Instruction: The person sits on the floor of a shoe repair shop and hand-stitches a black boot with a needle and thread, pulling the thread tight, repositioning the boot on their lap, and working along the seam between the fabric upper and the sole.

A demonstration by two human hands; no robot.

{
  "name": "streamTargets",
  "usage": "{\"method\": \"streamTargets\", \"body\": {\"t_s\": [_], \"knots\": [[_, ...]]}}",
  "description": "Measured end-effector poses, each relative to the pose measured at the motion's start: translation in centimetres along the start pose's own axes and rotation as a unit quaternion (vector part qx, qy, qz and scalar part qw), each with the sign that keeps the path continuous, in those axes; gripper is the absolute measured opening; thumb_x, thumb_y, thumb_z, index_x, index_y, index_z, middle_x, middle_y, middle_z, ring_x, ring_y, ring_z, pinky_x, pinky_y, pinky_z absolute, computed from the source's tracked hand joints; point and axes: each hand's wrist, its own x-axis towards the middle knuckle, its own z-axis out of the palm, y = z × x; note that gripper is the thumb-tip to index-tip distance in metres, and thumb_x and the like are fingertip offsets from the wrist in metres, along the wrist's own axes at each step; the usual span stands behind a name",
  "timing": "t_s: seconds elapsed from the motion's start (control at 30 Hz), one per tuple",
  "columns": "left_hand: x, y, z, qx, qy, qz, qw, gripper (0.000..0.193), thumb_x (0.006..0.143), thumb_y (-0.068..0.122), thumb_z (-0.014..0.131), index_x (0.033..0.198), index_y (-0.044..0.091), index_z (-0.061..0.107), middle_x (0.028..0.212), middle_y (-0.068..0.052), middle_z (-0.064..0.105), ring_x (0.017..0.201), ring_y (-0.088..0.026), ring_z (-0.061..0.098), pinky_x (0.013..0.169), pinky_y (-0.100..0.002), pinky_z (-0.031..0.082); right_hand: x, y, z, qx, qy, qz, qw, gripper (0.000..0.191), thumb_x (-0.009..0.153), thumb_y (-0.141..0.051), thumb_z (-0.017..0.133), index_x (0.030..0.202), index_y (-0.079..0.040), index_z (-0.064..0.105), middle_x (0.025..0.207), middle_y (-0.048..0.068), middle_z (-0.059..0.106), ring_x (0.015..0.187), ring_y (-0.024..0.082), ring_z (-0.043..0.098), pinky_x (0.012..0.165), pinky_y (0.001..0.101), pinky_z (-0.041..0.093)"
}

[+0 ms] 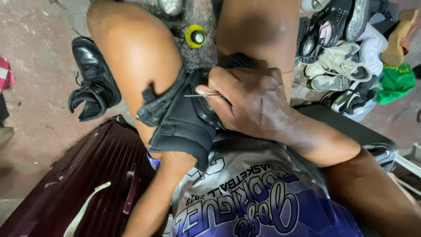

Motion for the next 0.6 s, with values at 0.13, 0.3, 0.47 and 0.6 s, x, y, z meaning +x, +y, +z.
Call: {"method": "streamTargets", "body": {"t_s": [0.13, 0.3, 0.47, 0.6], "knots": [[-0.3, -0.2, -0.1, -0.014, -0.006, -0.006, 1.0, 0.031, 0.078, 0.008, 0.07, 0.105, -0.007, 0.071, 0.104, -0.011, 0.072, 0.098, -0.027, 0.066, 0.091, -0.038, 0.049, 0.8, 0.4, 1.2, 0.011, -0.029, 0.011, 0.999, 0.025, 0.098, -0.018, 0.077, 0.084, -0.006, 0.06, 0.066, 0.008, 0.059, 0.056, 0.027, 0.059, 0.051, 0.0423, 0.043], [0.2, 0.2, -1.2, -0.017, -0.009, -0.012, 1.0, 0.032, 0.078, 0.008, 0.07, 0.105, -0.007, 0.071, 0.104, -0.011, 0.072, 0.098, -0.026, 0.066, 0.091, -0.037, 0.049, -1.1, 2.5, 1.7, 0.149, 0.007, 0.045, 0.988, 0.033, 0.109, -0.021, 0.07, 0.083, -0.008, 0.054, 0.068, 0.007, 0.057, 0.058, 0.021, 0.054, 0.055, 0.0347, 0.042], [1.2, -0.4, -0.6, -0.046, 0.015, -0.013, 0.999, 0.033, 0.077, 0.008, 0.071, 0.106, -0.008, 0.071, 0.104, -0.01, 0.072, 0.098, -0.024, 0.066, 0.091, -0.036, 0.049, -3.7, 4.6, 1.8, 0.487, 0.052, 0.128, 0.862, 0.042, 0.121, -0.025, 0.062, 0.085, -0.007, 0.048, 0.071, 0.001, 0.049, 0.06, 0.009, 0.04, 0.057, 0.0265, 0.032], [0.3, -0.7, -1.4, -0.271, 0.036, -0.082, 0.958, 0.033, 0.077, 0.008, 0.071, 0.106, -0.009, 0.071, 0.103, -0.01, 0.072, 0.097, -0.023, 0.066, 0.09, -0.035, 0.049, -5.7, 5.3, 1.8, 0.525, 0.081, 0.072, 0.844, 0.037, 0.122, -0.026, 0.055, 0.092, -0.006, 0.048, 0.072, 0.002, 0.054, 0.056, 0.006, 0.046, 0.054, 0.0221, 0.038]]}}
